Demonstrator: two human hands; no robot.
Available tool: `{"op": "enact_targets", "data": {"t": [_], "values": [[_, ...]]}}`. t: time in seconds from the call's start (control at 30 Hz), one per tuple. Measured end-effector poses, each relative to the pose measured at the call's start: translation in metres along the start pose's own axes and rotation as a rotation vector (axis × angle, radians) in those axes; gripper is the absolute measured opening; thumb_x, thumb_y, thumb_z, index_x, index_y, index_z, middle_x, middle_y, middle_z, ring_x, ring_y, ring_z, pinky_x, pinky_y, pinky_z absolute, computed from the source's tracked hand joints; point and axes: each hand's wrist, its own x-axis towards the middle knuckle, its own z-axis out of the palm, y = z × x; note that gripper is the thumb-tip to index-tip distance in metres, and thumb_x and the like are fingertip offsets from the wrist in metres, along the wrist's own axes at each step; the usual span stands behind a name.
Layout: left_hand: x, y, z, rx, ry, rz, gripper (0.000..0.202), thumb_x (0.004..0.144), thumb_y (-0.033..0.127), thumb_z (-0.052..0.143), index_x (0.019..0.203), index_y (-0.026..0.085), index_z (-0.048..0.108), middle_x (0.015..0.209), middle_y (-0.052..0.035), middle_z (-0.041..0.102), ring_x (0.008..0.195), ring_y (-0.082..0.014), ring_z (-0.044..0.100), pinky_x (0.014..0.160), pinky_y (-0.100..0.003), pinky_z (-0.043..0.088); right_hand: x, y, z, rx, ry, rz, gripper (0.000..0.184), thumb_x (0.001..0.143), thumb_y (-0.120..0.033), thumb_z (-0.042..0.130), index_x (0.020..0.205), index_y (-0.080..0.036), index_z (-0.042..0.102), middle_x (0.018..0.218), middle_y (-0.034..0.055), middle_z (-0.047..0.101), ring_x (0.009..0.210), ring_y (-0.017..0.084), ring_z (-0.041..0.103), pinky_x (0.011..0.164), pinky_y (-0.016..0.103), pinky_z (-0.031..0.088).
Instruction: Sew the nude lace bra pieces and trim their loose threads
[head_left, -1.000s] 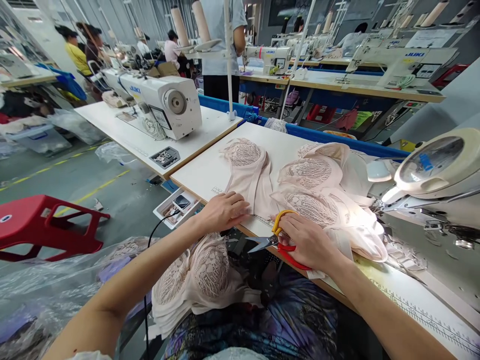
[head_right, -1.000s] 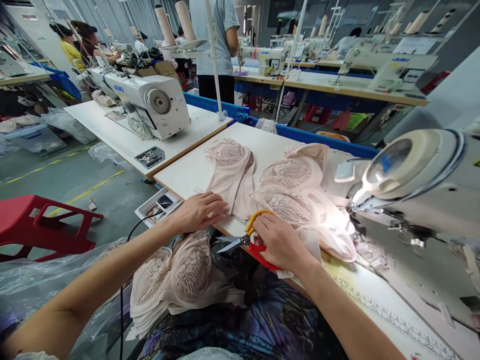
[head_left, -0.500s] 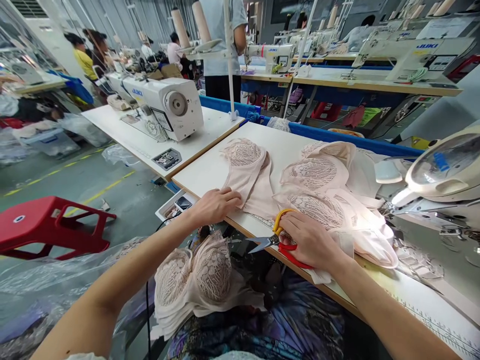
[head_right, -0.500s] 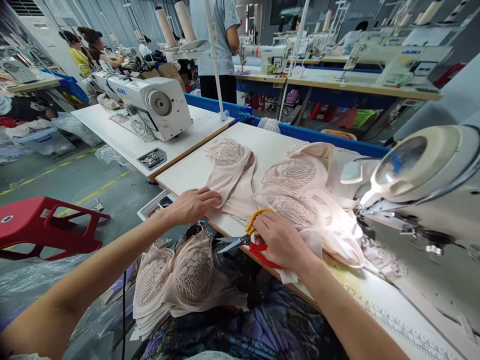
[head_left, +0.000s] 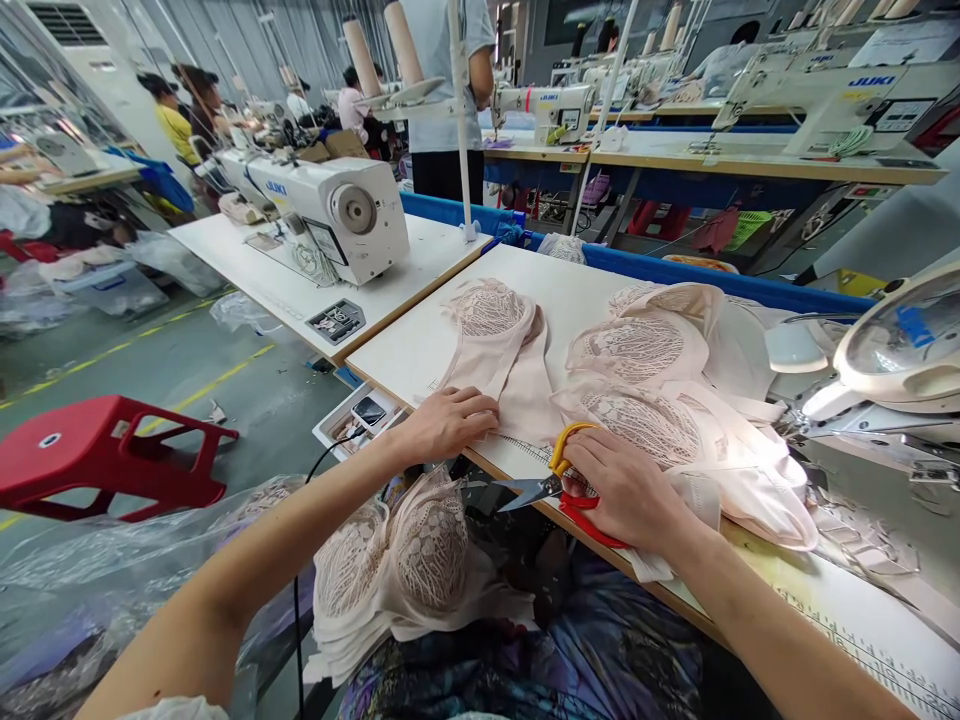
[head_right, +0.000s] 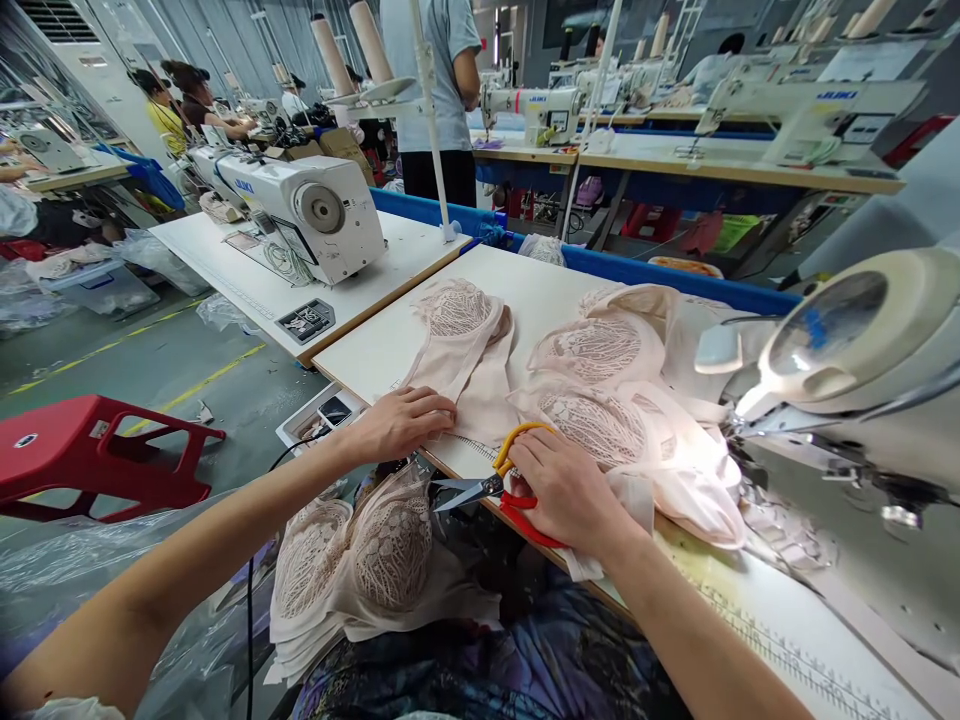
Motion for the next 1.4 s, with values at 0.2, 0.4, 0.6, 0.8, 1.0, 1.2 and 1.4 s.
{"op": "enact_targets", "data": {"t": [0.2, 0.4, 0.6, 0.8, 1.0, 1.2, 1.4], "values": [[-0.004, 0.007, 0.003, 0.092, 0.021, -0.119, 0.018, 0.102, 0.020, 0.045, 0.102, 0.017, 0.063, 0.113, -0.0079, 0.067, 0.099, -0.0184, 0.060, 0.059, -0.025, 0.046, 0.001, 0.000, 0.001, 0.010, -0.009, 0.007, 0.015, 0.077, -0.008, 0.051, 0.086, -0.019, 0.051, 0.087, 0.0082, 0.064, 0.086, 0.024, 0.059, 0.076, 0.035, 0.050], [0.002, -0.019, 0.012, 0.104, 0.017, -0.064, 0.027, 0.105, 0.022, 0.039, 0.098, 0.015, 0.065, 0.106, -0.0082, 0.067, 0.092, -0.0161, 0.062, 0.063, -0.024, 0.049, 0.005, 0.004, 0.001, -0.039, -0.028, 0.009, 0.014, 0.074, -0.007, 0.052, 0.081, -0.020, 0.050, 0.083, 0.0068, 0.063, 0.080, 0.023, 0.058, 0.070, 0.032, 0.046], [-0.002, -0.023, 0.011, 0.122, -0.027, -0.003, 0.027, 0.102, 0.016, 0.038, 0.110, 0.014, 0.065, 0.108, -0.0108, 0.067, 0.098, -0.0176, 0.063, 0.068, -0.024, 0.052, 0.008, 0.006, -0.001, -0.048, -0.019, -0.012, 0.016, 0.073, -0.007, 0.051, 0.081, -0.020, 0.050, 0.081, 0.0067, 0.063, 0.079, 0.023, 0.058, 0.069, 0.032, 0.045], [-0.007, -0.025, 0.010, 0.120, -0.049, 0.010, 0.029, 0.100, 0.013, 0.039, 0.117, 0.014, 0.063, 0.112, -0.0127, 0.066, 0.102, -0.0193, 0.062, 0.071, -0.026, 0.054, 0.006, 0.005, 0.000, -0.031, -0.022, -0.006, 0.016, 0.074, -0.007, 0.051, 0.082, -0.021, 0.049, 0.082, 0.0069, 0.064, 0.079, 0.024, 0.058, 0.071, 0.033, 0.045], [-0.005, -0.029, 0.010, 0.123, -0.017, 0.031, 0.030, 0.102, 0.015, 0.038, 0.111, 0.016, 0.066, 0.109, -0.0113, 0.067, 0.101, -0.0184, 0.062, 0.078, -0.026, 0.054, 0.005, 0.003, -0.001, -0.031, -0.014, -0.020, 0.015, 0.075, -0.007, 0.051, 0.083, -0.020, 0.051, 0.081, 0.0071, 0.064, 0.082, 0.024, 0.059, 0.073, 0.034, 0.047], [-0.007, -0.025, 0.006, 0.154, -0.035, 0.014, 0.028, 0.101, 0.015, 0.040, 0.113, 0.016, 0.065, 0.110, -0.0107, 0.067, 0.101, -0.0192, 0.061, 0.076, -0.027, 0.054, 0.004, 0.003, 0.000, -0.019, -0.015, -0.027, 0.016, 0.075, -0.007, 0.052, 0.084, -0.019, 0.053, 0.084, 0.0083, 0.065, 0.083, 0.025, 0.059, 0.074, 0.035, 0.048], [-0.007, -0.013, 0.002, 0.089, -0.001, -0.098, 0.027, 0.101, 0.025, 0.045, 0.120, 0.018, 0.063, 0.115, -0.0098, 0.067, 0.103, -0.0190, 0.063, 0.074, -0.027, 0.054, 0.006, 0.000, -0.001, -0.006, 0.012, -0.037, 0.019, 0.077, -0.008, 0.051, 0.091, -0.019, 0.054, 0.090, 0.0108, 0.067, 0.090, 0.027, 0.061, 0.078, 0.039, 0.050]]}}
